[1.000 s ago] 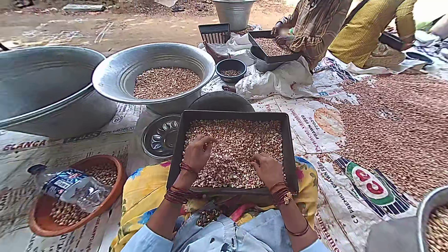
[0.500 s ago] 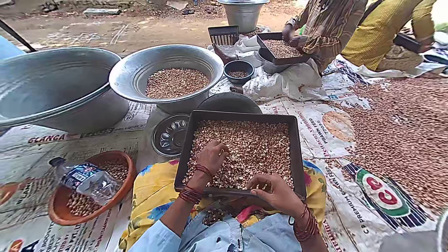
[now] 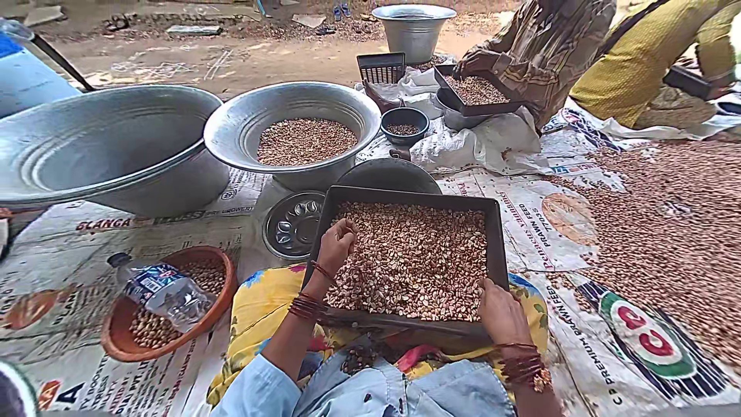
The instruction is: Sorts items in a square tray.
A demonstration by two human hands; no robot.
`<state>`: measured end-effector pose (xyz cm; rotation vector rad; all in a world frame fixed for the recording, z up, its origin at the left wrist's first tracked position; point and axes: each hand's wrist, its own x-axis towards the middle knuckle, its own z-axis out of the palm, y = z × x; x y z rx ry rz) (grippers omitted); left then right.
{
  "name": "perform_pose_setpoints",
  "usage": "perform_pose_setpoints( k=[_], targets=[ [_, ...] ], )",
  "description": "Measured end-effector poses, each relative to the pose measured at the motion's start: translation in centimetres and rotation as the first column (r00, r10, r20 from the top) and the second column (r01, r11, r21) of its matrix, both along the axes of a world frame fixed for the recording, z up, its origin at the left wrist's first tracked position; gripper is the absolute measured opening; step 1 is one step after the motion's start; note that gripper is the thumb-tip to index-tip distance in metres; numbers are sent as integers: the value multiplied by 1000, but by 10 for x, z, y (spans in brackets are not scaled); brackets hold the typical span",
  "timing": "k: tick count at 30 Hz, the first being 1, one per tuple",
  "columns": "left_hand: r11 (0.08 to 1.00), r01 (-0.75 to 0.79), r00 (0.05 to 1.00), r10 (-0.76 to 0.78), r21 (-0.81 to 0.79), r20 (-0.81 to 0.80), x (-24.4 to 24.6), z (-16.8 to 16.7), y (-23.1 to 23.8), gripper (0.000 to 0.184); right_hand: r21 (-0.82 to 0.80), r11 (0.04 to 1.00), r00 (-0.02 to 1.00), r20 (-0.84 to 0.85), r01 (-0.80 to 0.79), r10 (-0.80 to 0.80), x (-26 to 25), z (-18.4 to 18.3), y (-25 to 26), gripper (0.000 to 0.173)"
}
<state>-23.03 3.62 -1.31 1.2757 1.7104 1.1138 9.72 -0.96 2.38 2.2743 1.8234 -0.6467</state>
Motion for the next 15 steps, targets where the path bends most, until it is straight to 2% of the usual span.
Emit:
perform_pose_setpoints(
  k=[2,3,5,7,8,10,12,15],
  targets=[
    [999,11,993,-16,-37,-120,-2,7,6,22,-57,998,999,5,-41,41,-11,-10,3,42],
    [998,38,974,-49,-56,-220,0,9,10,22,-51,995,995,-56,-83,81,-16,-14,4,42],
    [993,92,920,-113,-75,-376,8,10,19,23,96,981,930,-312,-170,192,-19,-23,4,38],
    [991,109,873,-136,-84,-469,18,13,26,26,287,950,791,-550,-124,269,-15,-29,4,35],
    [990,109,853,-142,-94,-503,23,15,30,27,343,937,744,-608,-68,276,-11,-28,5,33],
    [983,113,815,-174,-143,-552,31,17,37,31,420,905,721,-646,64,249,0,-22,5,29],
    [975,118,786,-208,-190,-583,38,15,44,33,462,874,740,-638,149,212,15,-16,4,26],
    [975,126,781,-213,-185,-587,43,10,50,29,495,853,779,-596,166,195,33,-17,0,20]
  ],
)
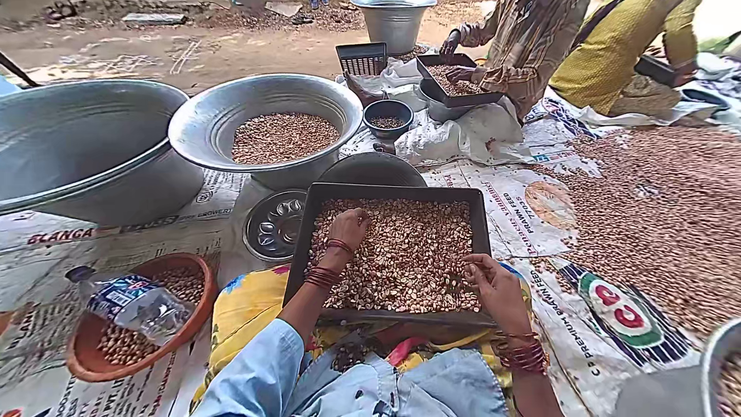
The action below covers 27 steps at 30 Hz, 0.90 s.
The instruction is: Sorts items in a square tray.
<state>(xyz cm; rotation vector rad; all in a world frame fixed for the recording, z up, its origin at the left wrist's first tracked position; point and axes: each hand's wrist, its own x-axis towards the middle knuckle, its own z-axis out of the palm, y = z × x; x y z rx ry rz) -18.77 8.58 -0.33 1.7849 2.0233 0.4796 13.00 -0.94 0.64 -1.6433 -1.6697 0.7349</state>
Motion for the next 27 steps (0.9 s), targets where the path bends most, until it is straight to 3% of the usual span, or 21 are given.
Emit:
perform_pose_setpoints(
  k=[7,10,11,12,14,15,16,17,19,21,23,27],
  targets=[
    [996,-2,990,-10,89,139,-16,-2,-9,23,-176,981,973,198,-82,117,-21,-9,-10,14],
    [982,171,892,-186,73,412,-46,3,-23,17,-209,971,944,282,-115,173,-36,-13,-7,18],
    [954,289,770,-284,85,571,-57,5,-32,10,-197,973,934,307,-124,181,-41,-15,-6,19],
    [890,442,573,-374,109,729,-68,6,-42,8,-175,976,926,330,-132,184,-45,-18,-5,20],
    [599,775,167,-500,200,850,-87,7,-52,21,-103,983,915,361,-151,178,-51,-27,-3,20],
    [476,850,69,-525,226,848,-89,8,-54,28,-88,983,907,381,-160,181,-53,-30,-2,20],
    [453,865,72,-539,216,839,-86,11,-58,30,-109,981,896,400,-163,193,-55,-31,-1,21],
    [517,837,160,-540,176,826,-78,13,-63,26,-134,978,889,411,-162,204,-57,-31,0,21],
    [706,703,461,-546,88,699,-53,15,-68,18,-167,973,877,429,-159,217,-60,-30,1,21],
    [798,600,696,-554,53,458,-20,12,-66,18,-202,968,869,439,-150,227,-61,-28,3,21],
    [822,565,783,-563,77,266,13,7,-64,18,-263,955,862,444,-137,246,-61,-27,5,23],
    [837,538,842,-539,101,-20,64,-2,-67,20,-296,946,856,449,-128,256,-59,-23,1,27]
  ],
)
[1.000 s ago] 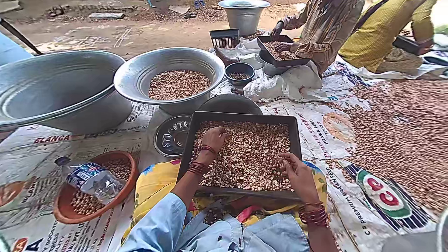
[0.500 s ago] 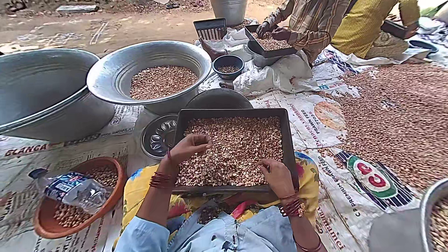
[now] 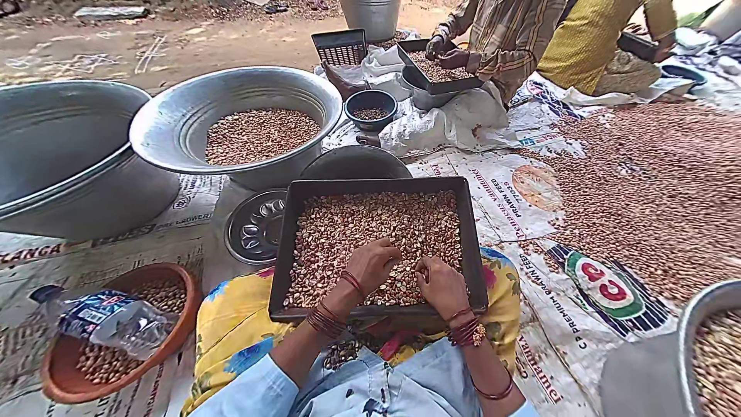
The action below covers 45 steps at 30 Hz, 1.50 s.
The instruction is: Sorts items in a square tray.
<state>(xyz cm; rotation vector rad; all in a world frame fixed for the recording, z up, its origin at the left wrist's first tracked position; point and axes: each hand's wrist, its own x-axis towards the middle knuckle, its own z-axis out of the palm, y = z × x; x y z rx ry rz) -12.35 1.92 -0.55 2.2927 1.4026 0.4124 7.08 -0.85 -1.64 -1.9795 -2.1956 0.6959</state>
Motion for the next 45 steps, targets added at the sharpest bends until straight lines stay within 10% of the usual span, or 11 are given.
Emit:
perform_pose_setpoints(
  k=[6,12,18,24,36,45],
  targets=[
    [998,-11,970,25,59,-242,21,-13,7,24,-3,928,737,-609,-371,293,23,19,-25,19],
    [999,-45,999,44,-30,-19,6,-11,7,22,478,867,989,-107,141,-102,69,23,-14,13],
    [845,390,914,-404,-366,41,-10,18,-20,36,592,805,999,0,32,-39,92,4,-8,8],
    [818,275,826,-470,-506,-311,48,13,-34,48,522,852,991,131,-46,-27,78,-10,4,11],
    [914,-394,895,360,-92,-262,-15,14,39,51,501,864,993,81,39,-91,78,-27,8,13],
    [998,60,994,-56,-32,91,23,-21,-7,19,611,791,999,18,21,-41,68,-19,-4,14]
  ],
)
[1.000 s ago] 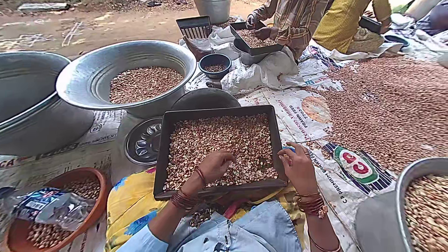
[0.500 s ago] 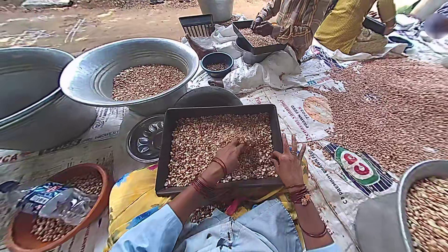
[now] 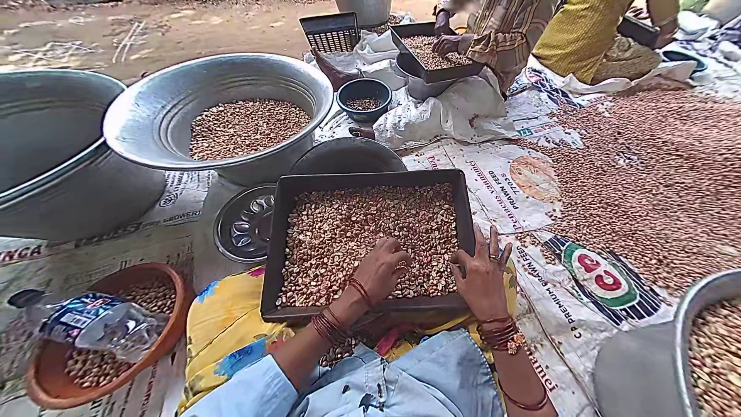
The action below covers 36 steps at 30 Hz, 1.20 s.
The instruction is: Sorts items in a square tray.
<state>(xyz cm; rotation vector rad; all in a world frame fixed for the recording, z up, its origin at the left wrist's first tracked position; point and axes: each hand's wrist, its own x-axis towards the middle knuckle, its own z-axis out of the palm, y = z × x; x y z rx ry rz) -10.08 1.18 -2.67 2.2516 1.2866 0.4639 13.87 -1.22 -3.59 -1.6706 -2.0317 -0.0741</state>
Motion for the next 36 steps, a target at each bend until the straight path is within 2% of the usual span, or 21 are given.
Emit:
perform_pose_setpoints(
  k=[2,4,5,6,9,13,15,18,20,22,24,26,28,33,36],
  targets=[
    [998,65,998,-65,-3,-19,15,-3,-1,17,-4,987,975,-160,-158,155,-6,17,-16,12],
    [994,107,993,-107,-10,-48,26,-5,-1,18,-59,941,874,-394,-334,285,-7,36,-30,14],
    [992,123,990,-124,-17,-71,32,-5,0,19,-49,933,845,-444,-357,299,-6,42,-33,15],
    [990,139,984,-142,-39,-112,37,-4,2,21,-19,948,863,-420,-317,280,-3,44,-33,14],
    [973,162,945,-201,-162,-259,53,0,5,29,-9,990,977,-164,-141,138,9,30,-22,9],
    [962,160,922,-225,-221,-314,59,4,4,31,-118,984,991,1,-135,136,2,9,-10,12],
    [971,155,949,-198,-184,-246,51,2,3,27,-115,984,989,42,-137,143,-4,2,-6,13],
    [994,44,995,-34,-105,91,23,1,8,20,-112,986,988,76,-126,135,-6,-4,-2,14],
    [979,-98,939,150,-178,310,-4,4,17,19,-117,985,988,78,-127,137,-6,-7,-1,15],
    [932,-199,850,318,-303,419,-29,11,23,19,-120,985,988,71,-128,137,-6,-8,-1,15],
    [928,-238,876,333,-287,349,-42,15,22,21,-120,985,988,77,-126,135,-6,-9,0,14],
    [963,-177,958,215,-202,190,-41,14,13,22,-126,985,988,93,-115,127,-7,-9,0,14],
    [978,-71,996,80,-197,39,-31,16,2,21,-130,986,988,96,-105,118,-8,-8,1,13],
    [968,-5,993,-24,-249,-113,-17,17,-7,23,-135,985,990,80,-103,115,-6,-7,-1,14],
    [968,16,981,-63,-252,-181,-12,15,-7,25,-145,977,988,-12,-155,155,-10,2,-9,14]
  ],
)
